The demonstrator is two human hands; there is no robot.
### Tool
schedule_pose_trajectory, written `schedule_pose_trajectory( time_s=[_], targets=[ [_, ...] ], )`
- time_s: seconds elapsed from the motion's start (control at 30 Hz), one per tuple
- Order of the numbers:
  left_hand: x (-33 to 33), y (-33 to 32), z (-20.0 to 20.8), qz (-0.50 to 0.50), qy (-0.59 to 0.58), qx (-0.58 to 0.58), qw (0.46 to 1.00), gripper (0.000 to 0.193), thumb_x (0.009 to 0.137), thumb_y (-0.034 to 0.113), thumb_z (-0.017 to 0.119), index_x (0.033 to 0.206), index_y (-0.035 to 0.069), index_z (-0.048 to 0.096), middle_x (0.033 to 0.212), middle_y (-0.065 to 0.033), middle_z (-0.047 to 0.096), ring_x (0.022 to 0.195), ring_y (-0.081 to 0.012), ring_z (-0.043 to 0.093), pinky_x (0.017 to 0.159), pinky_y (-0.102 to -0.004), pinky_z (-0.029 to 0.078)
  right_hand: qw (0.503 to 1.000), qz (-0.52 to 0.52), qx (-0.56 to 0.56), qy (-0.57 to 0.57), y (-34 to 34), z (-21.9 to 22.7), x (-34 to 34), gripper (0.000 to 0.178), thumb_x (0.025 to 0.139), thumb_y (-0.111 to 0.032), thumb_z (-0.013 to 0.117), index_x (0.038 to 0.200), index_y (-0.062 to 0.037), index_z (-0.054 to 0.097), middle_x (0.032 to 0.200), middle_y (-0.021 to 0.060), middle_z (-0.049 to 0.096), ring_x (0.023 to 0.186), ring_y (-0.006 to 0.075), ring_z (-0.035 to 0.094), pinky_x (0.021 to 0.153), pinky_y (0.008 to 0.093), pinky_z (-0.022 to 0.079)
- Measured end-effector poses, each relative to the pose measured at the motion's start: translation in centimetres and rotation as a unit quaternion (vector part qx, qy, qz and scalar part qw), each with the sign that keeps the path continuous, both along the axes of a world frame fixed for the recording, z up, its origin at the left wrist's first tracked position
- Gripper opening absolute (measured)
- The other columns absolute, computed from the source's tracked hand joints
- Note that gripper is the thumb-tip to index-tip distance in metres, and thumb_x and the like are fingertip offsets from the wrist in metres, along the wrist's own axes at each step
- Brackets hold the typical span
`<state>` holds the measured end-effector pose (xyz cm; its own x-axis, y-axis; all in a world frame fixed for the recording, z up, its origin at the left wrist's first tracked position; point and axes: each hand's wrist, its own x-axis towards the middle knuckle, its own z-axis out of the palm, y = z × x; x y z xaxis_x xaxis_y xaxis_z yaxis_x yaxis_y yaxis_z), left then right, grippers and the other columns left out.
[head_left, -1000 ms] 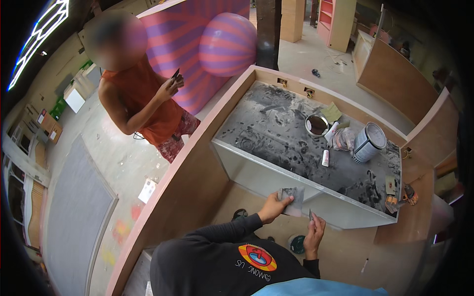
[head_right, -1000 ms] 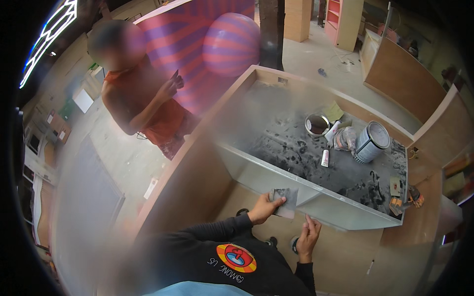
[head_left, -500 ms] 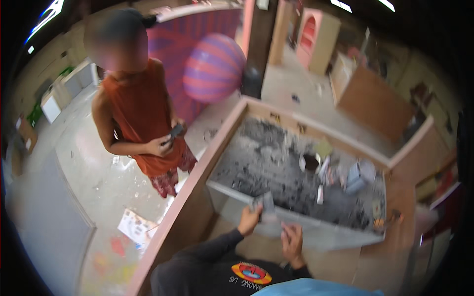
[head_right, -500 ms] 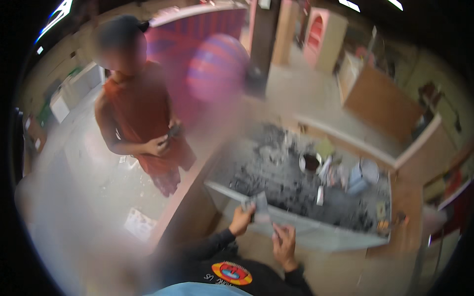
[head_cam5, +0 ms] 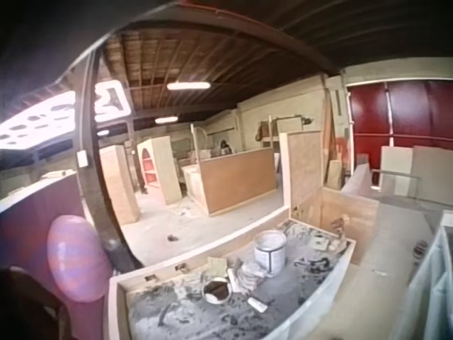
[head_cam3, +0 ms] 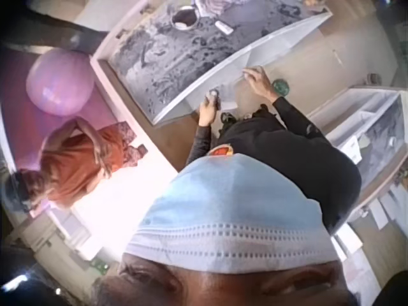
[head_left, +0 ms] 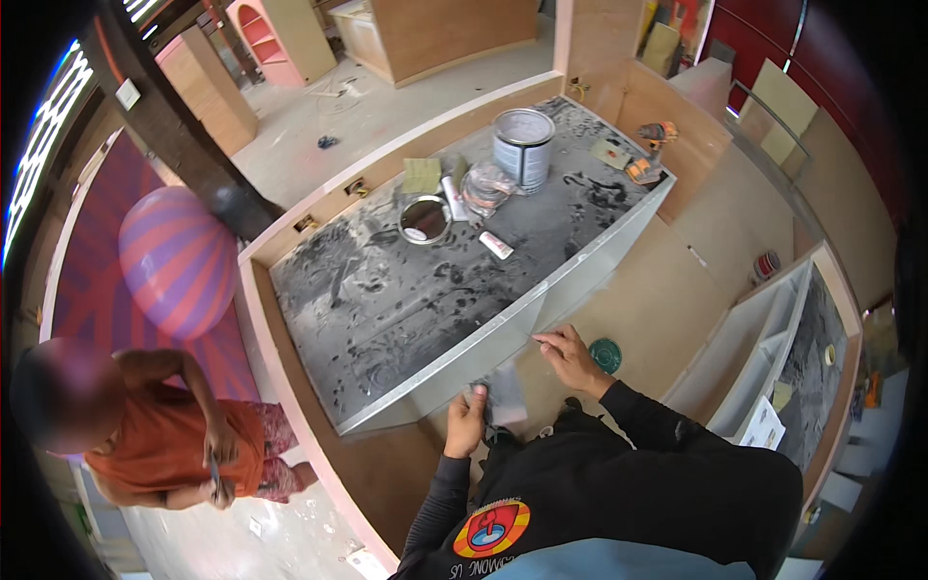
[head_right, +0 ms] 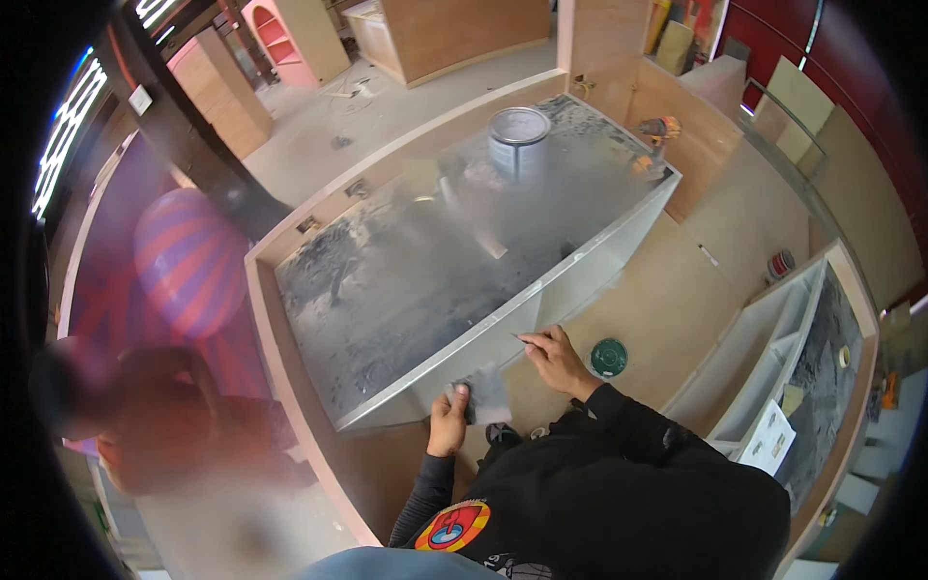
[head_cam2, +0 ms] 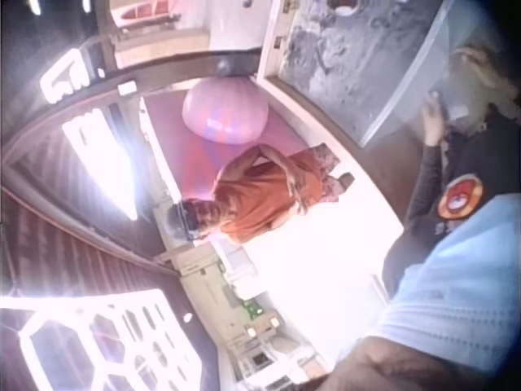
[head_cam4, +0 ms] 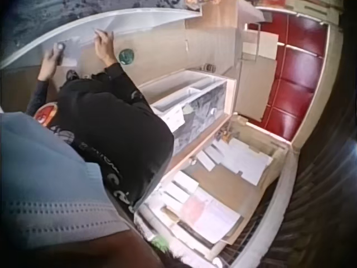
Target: The person mixes putty between two metal scraper blades and applies it along the edges and surfaces of wooden furniture panels using the scrapers.
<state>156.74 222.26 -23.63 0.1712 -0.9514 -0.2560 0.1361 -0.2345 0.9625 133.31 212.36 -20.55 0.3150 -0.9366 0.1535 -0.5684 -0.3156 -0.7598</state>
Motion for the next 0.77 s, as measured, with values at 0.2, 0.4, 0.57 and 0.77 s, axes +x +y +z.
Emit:
schedule_pose_trajectory(
  time_s=[0.2, 0.4, 0.57, 0.77],
  targets=[
    [-3.1, -5.5, 0.7, 0.116, 0.036, 0.027, 0.992, 0.031, 0.103, 0.028, 0.052, 0.106, -0.001, 0.061, 0.095, -0.0005, 0.062, 0.08, -0.0083, 0.052, 0.07, -0.0256, 0.043, 0.997, 0.029, -0.019, -0.07, 1.5, 0.2, -4.2, 0.03, 0.098, -0.018, 0.054, 0.124, -0.0084, 0.064, 0.105, 0.0137, 0.053, 0.095, 0.0264, 0.054, 0.087, 0.0348, 0.045],
    [-11.3, -10.9, 3.9, 0.176, 0.178, -0.074, 0.965, 0.035, 0.104, 0.031, 0.05, 0.116, -0.001, 0.058, 0.108, -0.0047, 0.062, 0.091, -0.0127, 0.058, 0.084, -0.029, 0.047, 0.992, -0.021, -0.023, -0.125, 0.5, 1.1, -10.3, 0.028, 0.098, -0.016, 0.055, 0.123, -0.0052, 0.063, 0.105, 0.0136, 0.059, 0.093, 0.0254, 0.058, 0.081, 0.0329, 0.048],
    [-17.7, -14.2, 4.5, 0.288, 0.322, -0.055, 0.9, 0.045, 0.101, 0.045, 0.05, 0.116, 0.003, 0.057, 0.112, -0.0075, 0.062, 0.097, -0.0214, 0.066, 0.071, -0.039, 0.058, 0.988, -0.008, 0.076, -0.135, -1.2, 0.3, -15.2, 0.028, 0.101, -0.018, 0.052, 0.123, -0.0039, 0.063, 0.109, 0.0138, 0.059, 0.097, 0.0239, 0.059, 0.084, 0.0323, 0.048],
    [-20.6, -16.4, 0.8, 0.312, 0.253, -0.017, 0.915, 0.051, 0.099, 0.054, 0.049, 0.065, 0.017, 0.044, 0.058, 0.0058, 0.035, 0.052, -0.0086, 0.033, 0.046, -0.0305, 0.026, 0.954, -0.008, 0.191, -0.233, -3.8, -2.1, -15.6, 0.035, 0.103, -0.025, 0.049, 0.132, -0.0055, 0.056, 0.12, 0.0111, 0.056, 0.107, 0.0223, 0.058, 0.079, 0.0309, 0.053]
  ],
)
